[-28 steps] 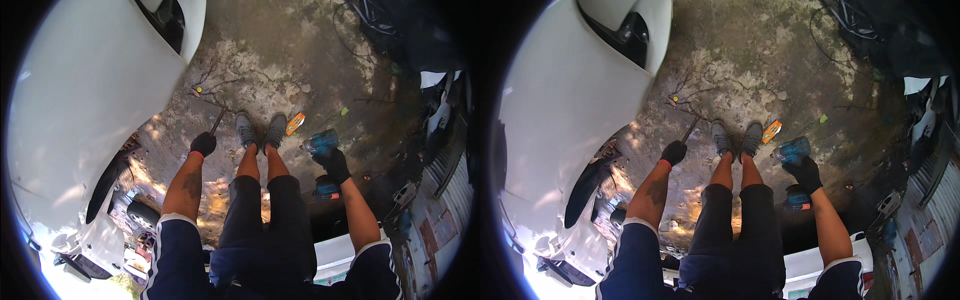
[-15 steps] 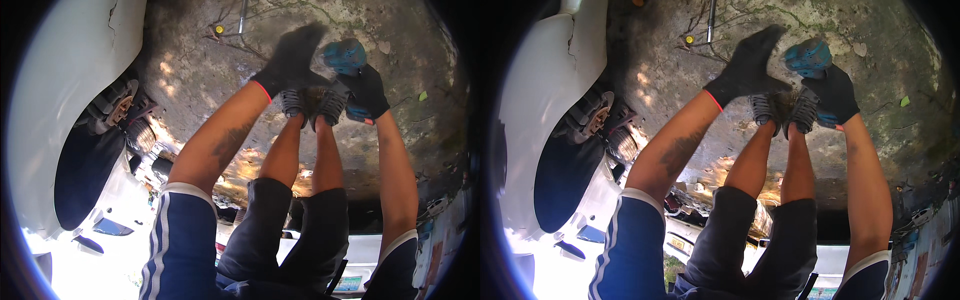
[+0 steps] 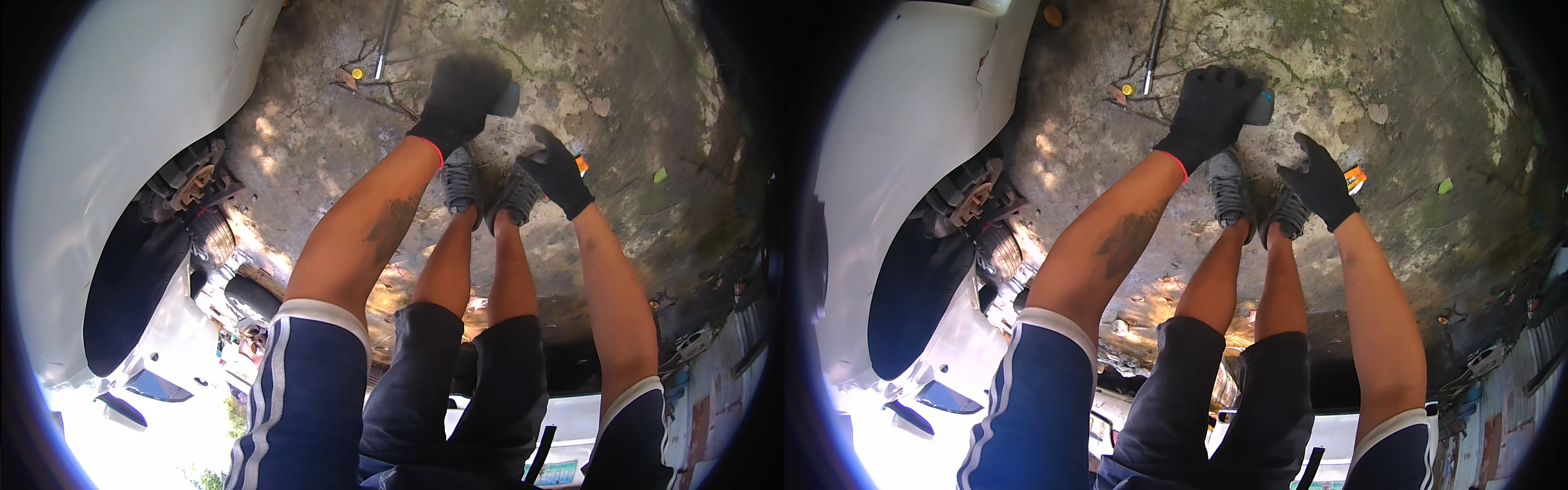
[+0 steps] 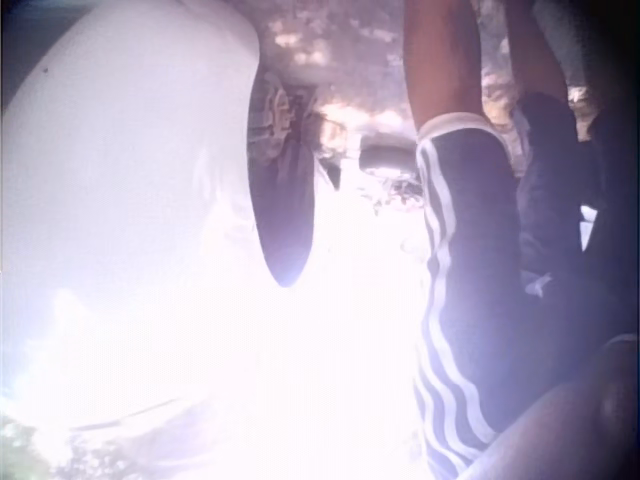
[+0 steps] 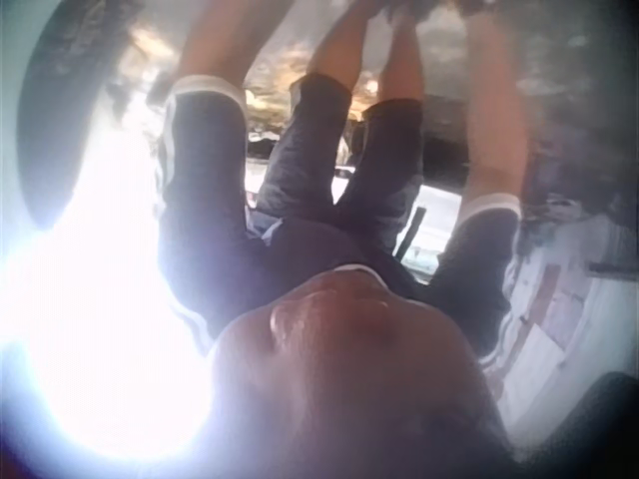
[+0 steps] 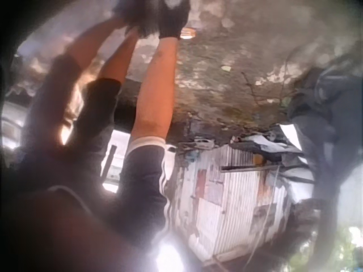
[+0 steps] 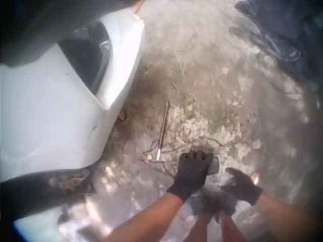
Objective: The person selects a long metal bar from a tool bag, then uses it to adjust components under the hood of a white car. They later use a cordless impact wrench to tighten bolts in the engine bay and briefly inspect the front bumper area.
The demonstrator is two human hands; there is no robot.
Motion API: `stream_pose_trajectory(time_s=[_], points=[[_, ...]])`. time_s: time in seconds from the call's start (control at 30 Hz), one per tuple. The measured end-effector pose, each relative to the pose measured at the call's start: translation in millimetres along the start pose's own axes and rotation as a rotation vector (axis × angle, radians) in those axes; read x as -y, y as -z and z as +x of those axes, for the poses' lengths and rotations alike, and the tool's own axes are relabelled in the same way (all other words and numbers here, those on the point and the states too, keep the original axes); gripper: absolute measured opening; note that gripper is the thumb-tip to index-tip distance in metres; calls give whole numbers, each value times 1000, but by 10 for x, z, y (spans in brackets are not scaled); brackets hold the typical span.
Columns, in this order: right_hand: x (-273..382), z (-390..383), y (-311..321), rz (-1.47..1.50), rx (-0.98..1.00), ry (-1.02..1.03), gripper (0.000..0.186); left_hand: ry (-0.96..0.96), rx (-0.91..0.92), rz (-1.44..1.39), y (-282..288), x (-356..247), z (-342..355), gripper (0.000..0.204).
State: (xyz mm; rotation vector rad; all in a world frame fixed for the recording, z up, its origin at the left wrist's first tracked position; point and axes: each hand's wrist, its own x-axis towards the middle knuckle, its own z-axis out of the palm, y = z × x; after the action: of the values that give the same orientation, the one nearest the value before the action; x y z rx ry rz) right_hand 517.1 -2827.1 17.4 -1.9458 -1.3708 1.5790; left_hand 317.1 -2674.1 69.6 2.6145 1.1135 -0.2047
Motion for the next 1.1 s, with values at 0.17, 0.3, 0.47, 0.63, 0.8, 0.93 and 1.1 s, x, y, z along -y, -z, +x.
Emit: stream_pose_trajectory(time_s=[0.17, 0.3, 0.47, 0.63, 0.8, 0.93, 1.1], points=[[-421, -533, -15, -195, 28, 37, 64, -96, -161, -152, -172, 254, 83, 32], [-327, -879, 179, -159, 171, -222, 63, 36, -23, -116, -67, 166, 15, 61], [-105, -1084, 336, -308, 205, -208, 58, 258, -224, -80, 200, -98, -412, 68], [136, -955, 381, -385, 209, -44, 52, 326, -137, -141, 501, -110, -1217, 69], [993, -703, -19, -365, 130, 82, 46, 553, 68, -478, 248, 168, -2376, 61], [813, -646, -674, -114, 146, 100, 45, 764, -11, -794, -202, -22, -3652, 53], [1450, -1229, -1713, -297, 359, 179, 50, 1088, 108, -893, -787, -560, -5583, 48]])
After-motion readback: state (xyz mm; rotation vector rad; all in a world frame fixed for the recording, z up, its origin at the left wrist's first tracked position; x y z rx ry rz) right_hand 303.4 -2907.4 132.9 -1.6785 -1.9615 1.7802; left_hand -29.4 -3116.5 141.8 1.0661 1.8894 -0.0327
